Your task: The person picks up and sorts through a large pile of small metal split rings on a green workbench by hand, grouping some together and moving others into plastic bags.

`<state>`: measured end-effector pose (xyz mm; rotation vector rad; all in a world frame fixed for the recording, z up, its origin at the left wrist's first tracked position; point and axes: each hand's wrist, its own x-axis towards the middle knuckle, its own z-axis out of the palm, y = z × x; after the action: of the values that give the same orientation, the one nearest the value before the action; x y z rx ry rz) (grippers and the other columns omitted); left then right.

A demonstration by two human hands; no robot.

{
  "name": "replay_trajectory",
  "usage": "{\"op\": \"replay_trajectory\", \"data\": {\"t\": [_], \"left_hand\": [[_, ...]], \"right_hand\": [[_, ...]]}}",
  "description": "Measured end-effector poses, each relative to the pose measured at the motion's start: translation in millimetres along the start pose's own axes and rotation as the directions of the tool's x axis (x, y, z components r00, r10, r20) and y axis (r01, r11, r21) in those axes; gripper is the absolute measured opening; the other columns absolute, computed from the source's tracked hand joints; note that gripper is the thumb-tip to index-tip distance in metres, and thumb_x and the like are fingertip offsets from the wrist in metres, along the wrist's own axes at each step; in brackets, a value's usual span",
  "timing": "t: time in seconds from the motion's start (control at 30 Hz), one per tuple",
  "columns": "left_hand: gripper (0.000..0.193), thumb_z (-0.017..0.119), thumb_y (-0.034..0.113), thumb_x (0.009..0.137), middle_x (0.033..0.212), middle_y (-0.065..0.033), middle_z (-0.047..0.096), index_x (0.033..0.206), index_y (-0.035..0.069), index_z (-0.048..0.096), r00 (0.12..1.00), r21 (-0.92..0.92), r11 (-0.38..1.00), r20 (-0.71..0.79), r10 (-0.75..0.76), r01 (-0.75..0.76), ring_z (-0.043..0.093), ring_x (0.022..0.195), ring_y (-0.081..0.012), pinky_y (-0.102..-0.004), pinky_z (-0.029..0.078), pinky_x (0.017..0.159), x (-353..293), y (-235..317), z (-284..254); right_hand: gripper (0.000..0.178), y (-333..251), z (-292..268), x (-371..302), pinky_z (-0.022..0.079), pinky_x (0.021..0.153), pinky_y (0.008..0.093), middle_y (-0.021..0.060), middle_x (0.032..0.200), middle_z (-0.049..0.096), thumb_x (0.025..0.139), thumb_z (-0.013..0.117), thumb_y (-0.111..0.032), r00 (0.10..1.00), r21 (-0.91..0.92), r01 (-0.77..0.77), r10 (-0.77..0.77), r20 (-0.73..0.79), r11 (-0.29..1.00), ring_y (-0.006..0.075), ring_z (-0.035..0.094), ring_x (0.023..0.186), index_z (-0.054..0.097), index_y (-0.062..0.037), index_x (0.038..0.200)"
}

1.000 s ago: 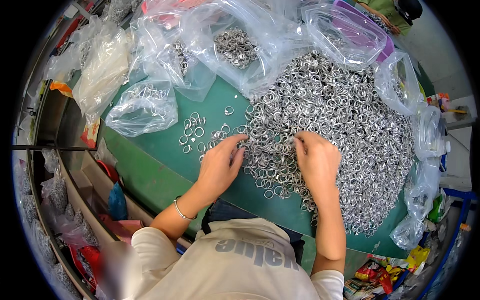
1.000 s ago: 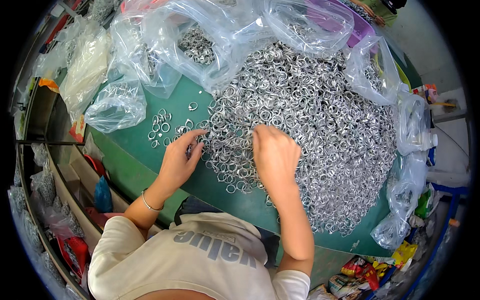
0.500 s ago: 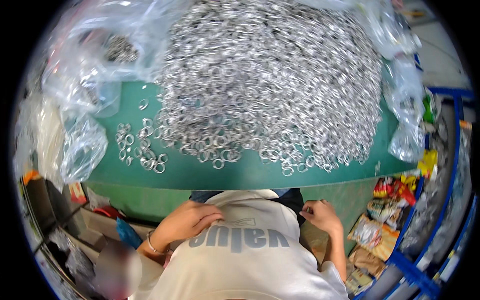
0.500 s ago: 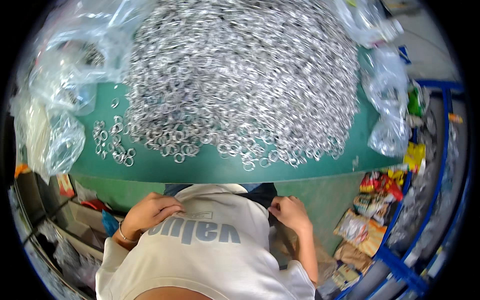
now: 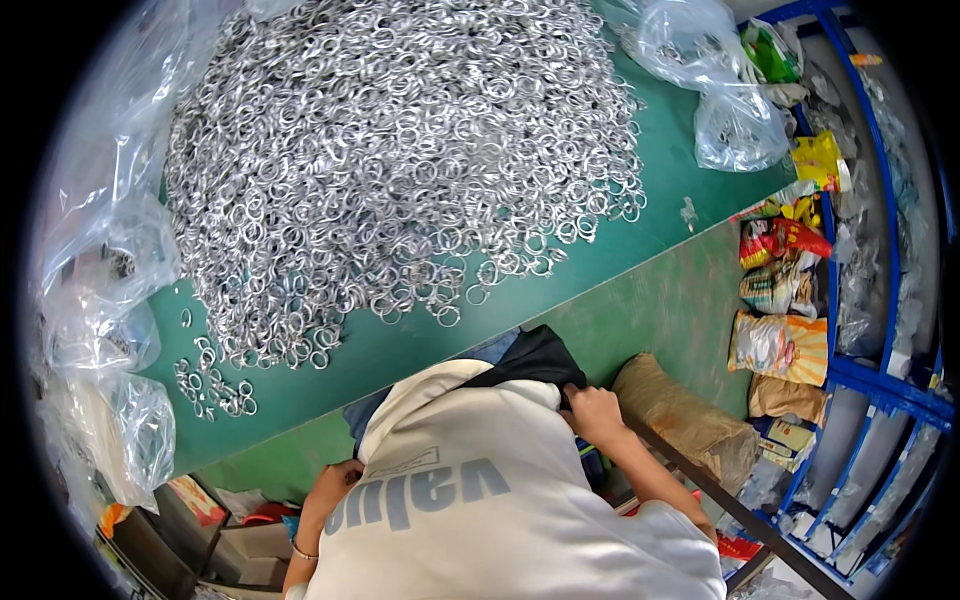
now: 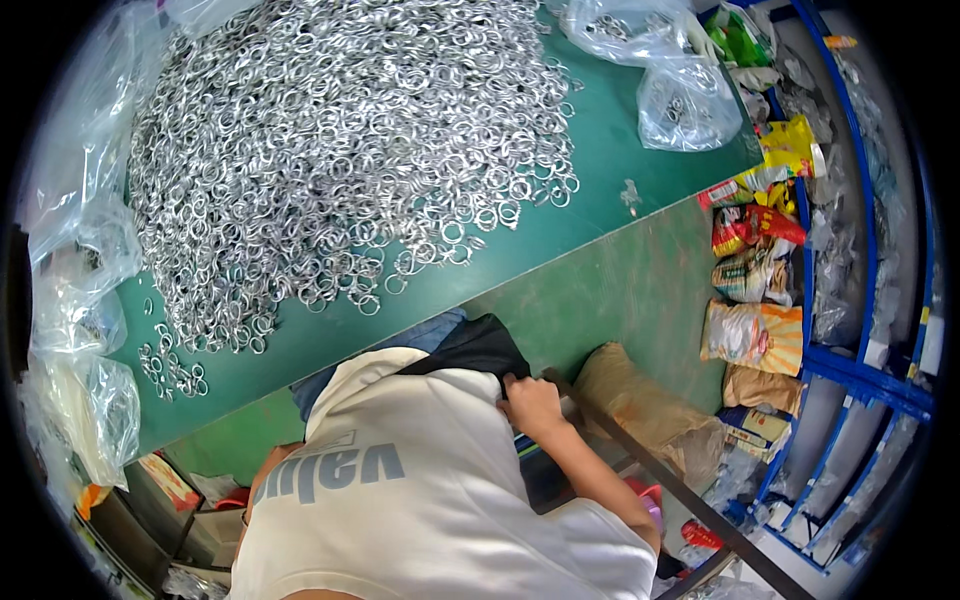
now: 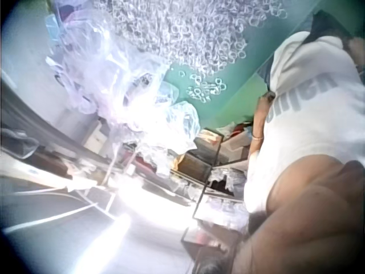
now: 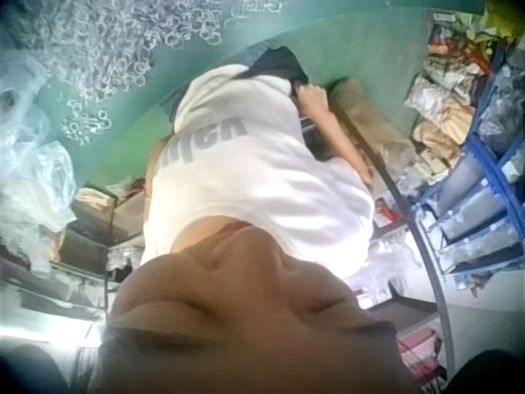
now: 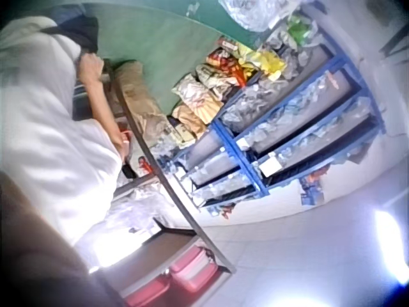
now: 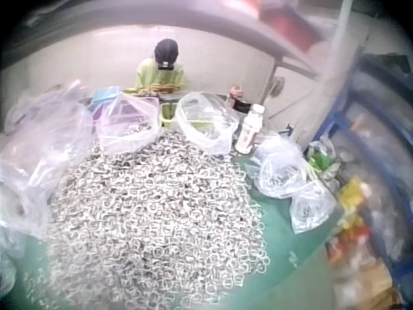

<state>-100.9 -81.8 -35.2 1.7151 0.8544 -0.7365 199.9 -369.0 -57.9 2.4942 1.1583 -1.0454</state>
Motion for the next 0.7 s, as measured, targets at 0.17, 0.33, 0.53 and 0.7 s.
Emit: {"op": "replay_trajectory", "data": {"t": [0.17,0.33,0.53,0.7], "left_hand": [[0.016,0.061,0.007,0.074,0.077,-0.0187,0.060,0.089,0.003,0.065,0.976,0.130,0.977,-0.117,0.184,-0.168,0.058,0.066,-0.0320,-0.0354,0.045,0.061,5,-41,17],[0.018,0.064,0.007,0.074,0.077,-0.0147,0.063,0.090,0.001,0.064,0.958,0.059,0.977,-0.192,0.211,-0.204,0.059,0.064,-0.0235,-0.0323,0.045,0.060,15,-29,25],[0.021,0.070,0.007,0.072,0.073,-0.0067,0.061,0.089,-0.003,0.063,0.991,-0.180,0.983,-0.131,0.016,-0.039,0.052,0.065,-0.0100,-0.0258,0.043,0.059,4,20,13],[0.022,0.070,0.006,0.072,0.071,-0.0024,0.058,0.091,-0.003,0.062,0.998,-0.191,0.982,-0.056,0.007,-0.018,0.048,0.064,-0.0067,-0.0229,0.041,0.057,2,29,5]], "right_hand": [[0.040,16,14,-3,0.049,0.052,0.0397,0.0141,0.063,0.062,0.073,0.069,-0.037,0.982,0.135,-0.058,0.081,-0.172,0.989,0.0311,0.063,0.059,0.053,-0.0047,0.088],[0.030,2,22,1,0.048,0.048,0.0392,0.0123,0.060,0.061,0.076,0.066,-0.030,0.911,0.158,0.050,0.020,-0.413,0.986,0.0287,0.062,0.055,0.053,-0.0050,0.085],[0.021,6,38,0,0.047,0.050,0.0420,0.0124,0.062,0.060,0.074,0.063,-0.025,0.955,0.098,-0.048,0.074,-0.287,0.994,0.0316,0.060,0.055,0.054,-0.0066,0.071],[0.020,7,33,1,0.046,0.049,0.0422,0.0119,0.061,0.059,0.076,0.059,-0.020,0.930,0.172,0.049,0.017,-0.367,0.984,0.0315,0.058,0.055,0.053,-0.0050,0.063]]}}
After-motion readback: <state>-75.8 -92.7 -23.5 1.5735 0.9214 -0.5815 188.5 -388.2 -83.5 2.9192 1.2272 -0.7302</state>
